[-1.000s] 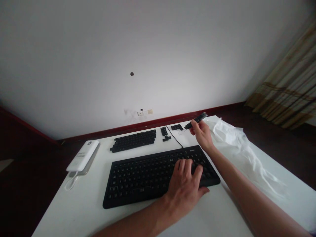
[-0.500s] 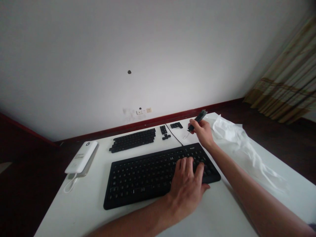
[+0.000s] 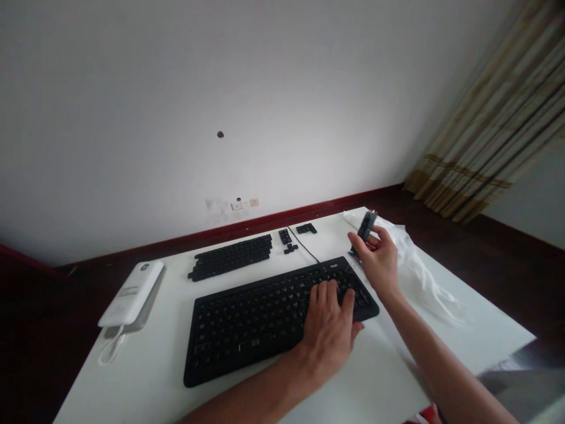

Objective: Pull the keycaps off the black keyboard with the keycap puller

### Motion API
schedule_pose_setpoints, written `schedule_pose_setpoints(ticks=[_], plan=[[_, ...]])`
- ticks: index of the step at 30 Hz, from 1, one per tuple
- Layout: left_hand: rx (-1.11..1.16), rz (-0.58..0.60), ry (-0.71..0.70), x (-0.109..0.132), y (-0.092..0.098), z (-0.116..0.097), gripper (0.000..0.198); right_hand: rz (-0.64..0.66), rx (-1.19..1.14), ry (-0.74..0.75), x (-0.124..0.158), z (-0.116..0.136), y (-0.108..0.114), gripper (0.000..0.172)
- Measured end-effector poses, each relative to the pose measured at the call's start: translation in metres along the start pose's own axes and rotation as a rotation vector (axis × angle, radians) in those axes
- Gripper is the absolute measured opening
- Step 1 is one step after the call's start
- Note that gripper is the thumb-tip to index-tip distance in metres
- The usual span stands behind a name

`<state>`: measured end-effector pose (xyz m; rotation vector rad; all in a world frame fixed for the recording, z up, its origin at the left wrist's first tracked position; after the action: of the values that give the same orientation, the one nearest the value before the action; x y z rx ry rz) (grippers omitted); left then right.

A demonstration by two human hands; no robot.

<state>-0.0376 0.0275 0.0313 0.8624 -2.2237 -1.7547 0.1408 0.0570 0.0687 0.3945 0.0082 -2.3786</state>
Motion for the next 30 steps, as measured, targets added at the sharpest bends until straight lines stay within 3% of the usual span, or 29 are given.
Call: schedule_pose_setpoints(ticks=[8, 22, 26, 30], plan=[[0.013, -0.009, 0.000, 0.000, 0.000, 0.002, 0.055, 0.009, 0.265, -0.073, 0.033, -0.023, 0.008, 0.048], [-0.065, -0.021, -0.015, 0.001, 0.004, 0.001, 0.051, 0.062, 0.404, -0.037, 0.038, -0.018, 0.003, 0.045], [-0.110, -0.037, -0.009, 0.003, -0.001, 0.000, 0.057, 0.149, 0.431, -0.065, 0.036, -0.019, 0.008, 0.048], [-0.188, -0.081, 0.008, 0.008, -0.009, -0.006, 0.059, 0.335, 0.383, -0.146, 0.039, -0.023, 0.015, 0.052]])
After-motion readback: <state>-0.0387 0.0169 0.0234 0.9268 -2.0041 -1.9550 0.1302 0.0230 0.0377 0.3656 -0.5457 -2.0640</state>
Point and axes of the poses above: each hand's wrist, its own x-axis away from the middle knuckle, its own y-axis out of the back of the hand, z = x × y, the point moved 1 cm from there along -x, towards the middle knuckle, and after that the axes turned 7 degrees about z, right-handed, at the moved point
